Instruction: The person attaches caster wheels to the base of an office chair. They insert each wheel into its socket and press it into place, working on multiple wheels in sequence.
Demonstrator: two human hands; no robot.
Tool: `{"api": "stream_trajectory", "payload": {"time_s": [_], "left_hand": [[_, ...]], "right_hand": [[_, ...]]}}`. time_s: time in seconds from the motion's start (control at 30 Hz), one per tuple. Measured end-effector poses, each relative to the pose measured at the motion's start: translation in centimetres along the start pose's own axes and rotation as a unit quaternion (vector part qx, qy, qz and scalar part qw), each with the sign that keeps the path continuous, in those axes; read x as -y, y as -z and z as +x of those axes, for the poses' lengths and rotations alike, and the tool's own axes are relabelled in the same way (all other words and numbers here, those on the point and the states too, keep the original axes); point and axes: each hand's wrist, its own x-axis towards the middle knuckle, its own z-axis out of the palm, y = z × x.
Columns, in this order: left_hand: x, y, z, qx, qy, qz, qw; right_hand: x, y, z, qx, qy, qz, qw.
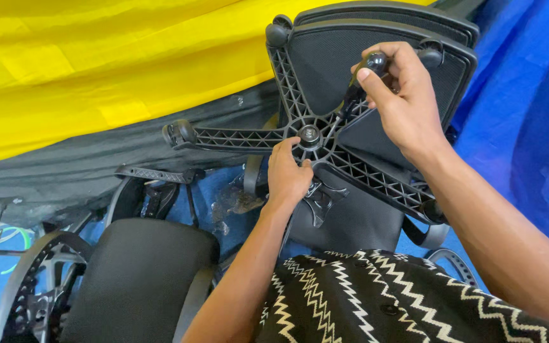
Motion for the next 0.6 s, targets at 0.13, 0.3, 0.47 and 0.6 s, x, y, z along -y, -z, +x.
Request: {"api": "stream_trajectory", "payload": {"time_s": [0.13, 0.3, 0.47, 0.6], "left_hand": [[-0.1, -0.6, -0.6, -0.014, -0.009, 0.027, 0.999], [-1.2, 0.0, -0.7, -0.004, -0.018, 0.058, 0.998], [-3.2, -0.3, 0.3, -0.007, -0.02, 0.11, 0.994], [-3.6, -1.1, 3.0, -0.011, -0.092, 0.05, 0.994]], "right_hand": [[-0.5, 0.6, 0.2, 0.032, 0.003, -0.004, 0.999], [-1.2, 2.5, 1.2, 0.005, 0.015, 0.019, 1.0], [-2.2, 4.3, 1.7, -0.026, 0.023, -0.004, 0.999], [-2.5, 4.2, 1.9, -0.05, 0.035, 0.005, 0.998]]}}
